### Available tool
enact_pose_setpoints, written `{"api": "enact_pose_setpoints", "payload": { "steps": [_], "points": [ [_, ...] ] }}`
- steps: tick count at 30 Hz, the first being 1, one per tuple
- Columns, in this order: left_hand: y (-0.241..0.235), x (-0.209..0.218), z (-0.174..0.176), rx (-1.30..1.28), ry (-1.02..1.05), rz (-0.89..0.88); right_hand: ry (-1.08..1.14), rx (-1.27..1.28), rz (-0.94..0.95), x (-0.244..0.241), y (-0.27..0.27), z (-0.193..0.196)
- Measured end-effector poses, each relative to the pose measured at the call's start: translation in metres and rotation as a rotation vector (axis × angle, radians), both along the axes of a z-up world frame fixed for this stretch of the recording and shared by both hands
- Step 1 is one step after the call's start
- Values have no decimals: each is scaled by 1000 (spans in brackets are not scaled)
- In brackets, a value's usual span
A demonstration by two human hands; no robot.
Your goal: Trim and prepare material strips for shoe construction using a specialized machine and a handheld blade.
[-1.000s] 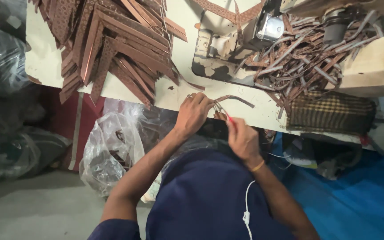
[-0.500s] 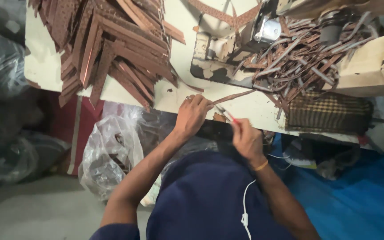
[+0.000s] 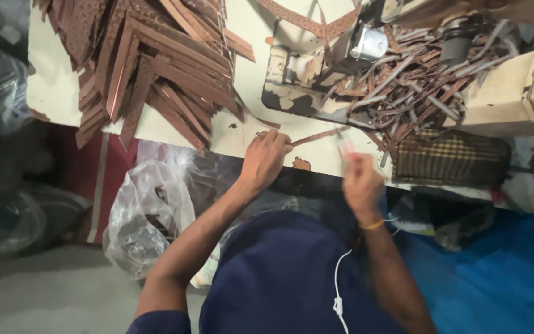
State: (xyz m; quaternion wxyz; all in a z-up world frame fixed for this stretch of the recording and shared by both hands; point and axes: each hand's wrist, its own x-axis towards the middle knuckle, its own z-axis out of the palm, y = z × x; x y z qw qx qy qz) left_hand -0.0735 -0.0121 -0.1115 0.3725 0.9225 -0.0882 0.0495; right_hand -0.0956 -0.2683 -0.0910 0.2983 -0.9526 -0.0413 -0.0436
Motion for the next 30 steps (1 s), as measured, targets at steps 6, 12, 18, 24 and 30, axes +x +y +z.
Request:
{"api": "enact_pose_setpoints", "payload": {
  "steps": [6,12,18,24,30],
  "points": [
    [7,4,21,-281,279,140,-344,-226,-54,26,11,63],
    [7,-10,39,-439,292,222,-323,-38,128,43,35,23],
    [21,-14,18,-1179,736,285,-395,-126,114,50,35,32],
    [-5,-33,37,-616,94,264,68,419,22,35,85,63],
    [23,-21,35,-318,10,14,153,551,64,40,99,51]
  ]
}}
